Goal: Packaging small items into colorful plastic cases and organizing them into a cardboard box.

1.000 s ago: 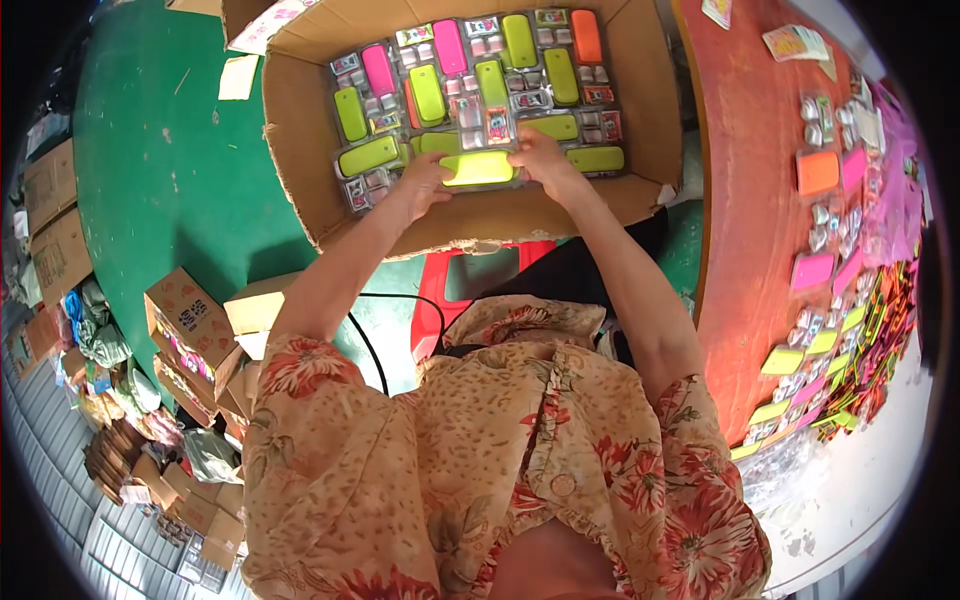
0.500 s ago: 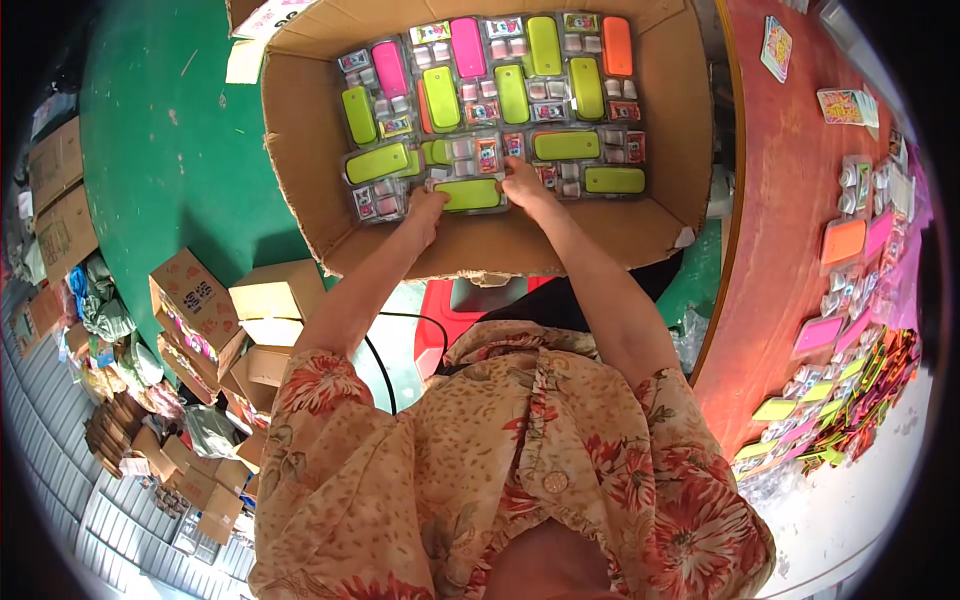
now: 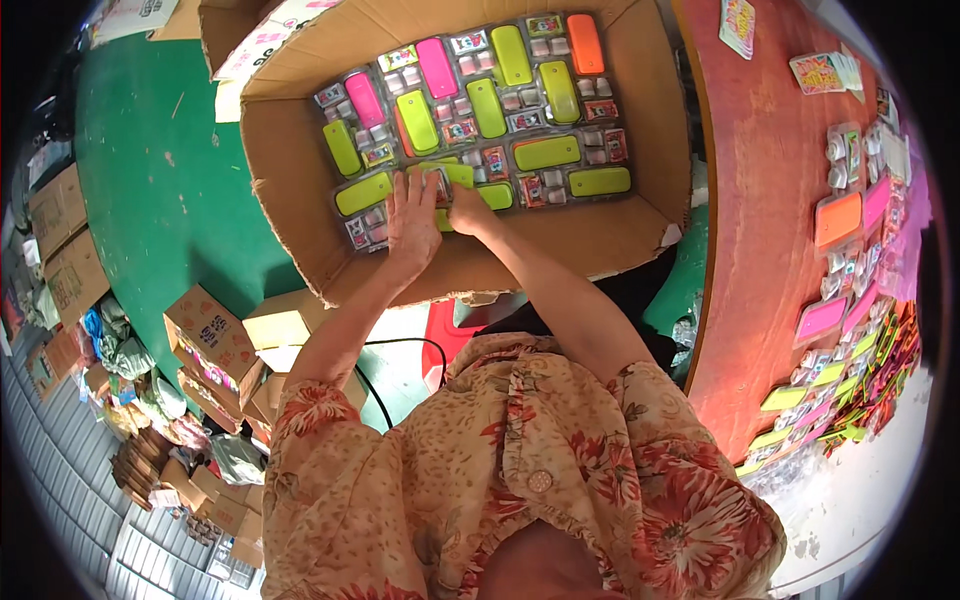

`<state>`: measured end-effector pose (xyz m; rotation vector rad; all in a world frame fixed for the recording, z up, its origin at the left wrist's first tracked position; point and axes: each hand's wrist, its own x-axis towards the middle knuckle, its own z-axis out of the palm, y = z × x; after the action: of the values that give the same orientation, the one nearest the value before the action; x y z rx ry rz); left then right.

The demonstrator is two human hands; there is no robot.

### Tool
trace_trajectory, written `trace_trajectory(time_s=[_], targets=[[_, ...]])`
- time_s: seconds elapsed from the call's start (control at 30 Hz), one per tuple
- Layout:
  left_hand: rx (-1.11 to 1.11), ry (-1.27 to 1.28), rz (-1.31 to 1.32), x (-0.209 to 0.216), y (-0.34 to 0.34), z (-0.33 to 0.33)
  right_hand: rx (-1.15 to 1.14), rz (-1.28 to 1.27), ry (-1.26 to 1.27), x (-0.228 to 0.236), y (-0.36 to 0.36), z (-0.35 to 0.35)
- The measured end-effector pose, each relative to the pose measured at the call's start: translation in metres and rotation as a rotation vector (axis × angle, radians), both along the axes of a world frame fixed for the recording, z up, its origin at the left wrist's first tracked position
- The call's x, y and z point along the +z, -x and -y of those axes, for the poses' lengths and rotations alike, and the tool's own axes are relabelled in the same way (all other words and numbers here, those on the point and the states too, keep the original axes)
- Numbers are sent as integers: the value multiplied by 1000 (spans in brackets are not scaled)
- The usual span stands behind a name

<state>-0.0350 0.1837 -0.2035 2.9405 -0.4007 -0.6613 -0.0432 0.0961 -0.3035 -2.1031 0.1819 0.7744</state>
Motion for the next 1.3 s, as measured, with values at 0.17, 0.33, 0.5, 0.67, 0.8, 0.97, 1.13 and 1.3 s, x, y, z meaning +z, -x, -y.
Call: trace_trajectory(time_s=[0.17,0.33,0.5,0.67,0.8,0.97,1.13,1.3], targets=[[-320,52,180,-39,-10,-6,371,122,-120,2,-5,16],[-285,57,-51,-53,-17,-33,132,301,-111,80,-4,20],[-397,-290,-173,-46,-24,-4,116,752,-128,170,21,34],[-252,7,-30,-27,-25,-4,-80,869,-21,280,43,187],[-171,128,21,-21,-27,-7,-402,946,855,262,55,350],[-111,549,267,-34,-23,-34,-478,418,1211,267,58,401],[-163,232,271,25,-27,-30,-334,352,884,233,64,466],[72,177,323,26,-39,-35,-393,368,621,221,101,531]])
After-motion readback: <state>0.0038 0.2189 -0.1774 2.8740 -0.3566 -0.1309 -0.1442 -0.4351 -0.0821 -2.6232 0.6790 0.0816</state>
